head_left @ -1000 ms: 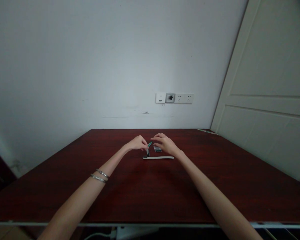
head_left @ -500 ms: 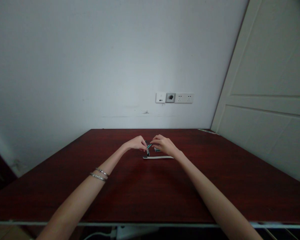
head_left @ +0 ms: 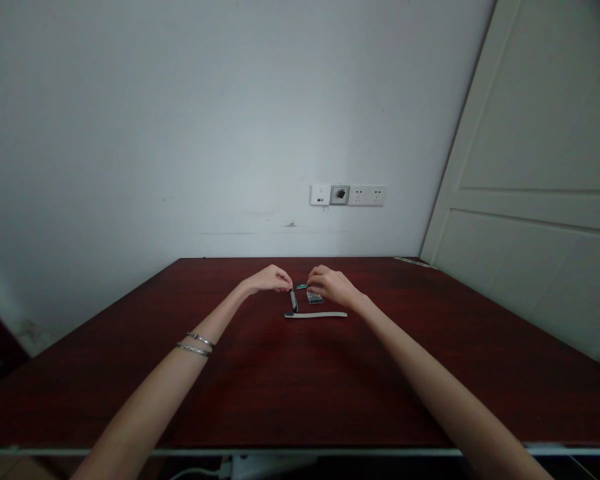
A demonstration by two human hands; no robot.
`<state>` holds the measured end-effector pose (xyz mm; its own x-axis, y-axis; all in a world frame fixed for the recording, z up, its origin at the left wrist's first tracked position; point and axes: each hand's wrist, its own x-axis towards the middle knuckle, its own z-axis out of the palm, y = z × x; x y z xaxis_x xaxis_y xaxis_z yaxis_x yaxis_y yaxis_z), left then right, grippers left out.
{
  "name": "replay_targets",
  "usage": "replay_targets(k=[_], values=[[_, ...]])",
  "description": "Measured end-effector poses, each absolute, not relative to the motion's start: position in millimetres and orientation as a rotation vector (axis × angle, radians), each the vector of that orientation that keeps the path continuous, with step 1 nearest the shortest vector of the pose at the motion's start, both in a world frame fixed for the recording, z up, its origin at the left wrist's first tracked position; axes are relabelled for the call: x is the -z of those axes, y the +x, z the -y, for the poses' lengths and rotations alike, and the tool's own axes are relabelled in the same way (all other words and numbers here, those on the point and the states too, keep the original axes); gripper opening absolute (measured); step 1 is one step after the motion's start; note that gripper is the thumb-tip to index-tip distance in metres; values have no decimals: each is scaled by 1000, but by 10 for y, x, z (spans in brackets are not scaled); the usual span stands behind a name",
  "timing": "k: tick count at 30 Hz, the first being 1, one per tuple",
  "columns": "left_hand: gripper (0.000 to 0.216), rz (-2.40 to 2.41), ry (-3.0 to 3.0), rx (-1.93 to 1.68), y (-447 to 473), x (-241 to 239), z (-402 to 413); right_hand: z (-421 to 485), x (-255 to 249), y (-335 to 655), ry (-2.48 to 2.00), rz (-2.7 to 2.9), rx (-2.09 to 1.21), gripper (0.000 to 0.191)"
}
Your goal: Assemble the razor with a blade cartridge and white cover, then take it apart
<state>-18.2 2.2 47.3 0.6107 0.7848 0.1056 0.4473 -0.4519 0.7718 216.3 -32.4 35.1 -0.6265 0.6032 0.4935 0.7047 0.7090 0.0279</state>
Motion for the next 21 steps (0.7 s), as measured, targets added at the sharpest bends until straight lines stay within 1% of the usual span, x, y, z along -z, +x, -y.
replay_targets(k=[4,6,12,21], values=[[31,-1121,2317,-749,-75,-320,-52,142,-350,2388,-1197,2467,173,13],[37,-1134,2418,-762,24,-222,-49,69,-347,2463,-1297,2484,109,13],[46,-1108,2474,-642,353,12,-87,-62,-291,2456,-1511,2522,-54,17],[47,-1205,2564,-464,516,45,-172,-175,-251,2352,-1564,2591,-49,19]])
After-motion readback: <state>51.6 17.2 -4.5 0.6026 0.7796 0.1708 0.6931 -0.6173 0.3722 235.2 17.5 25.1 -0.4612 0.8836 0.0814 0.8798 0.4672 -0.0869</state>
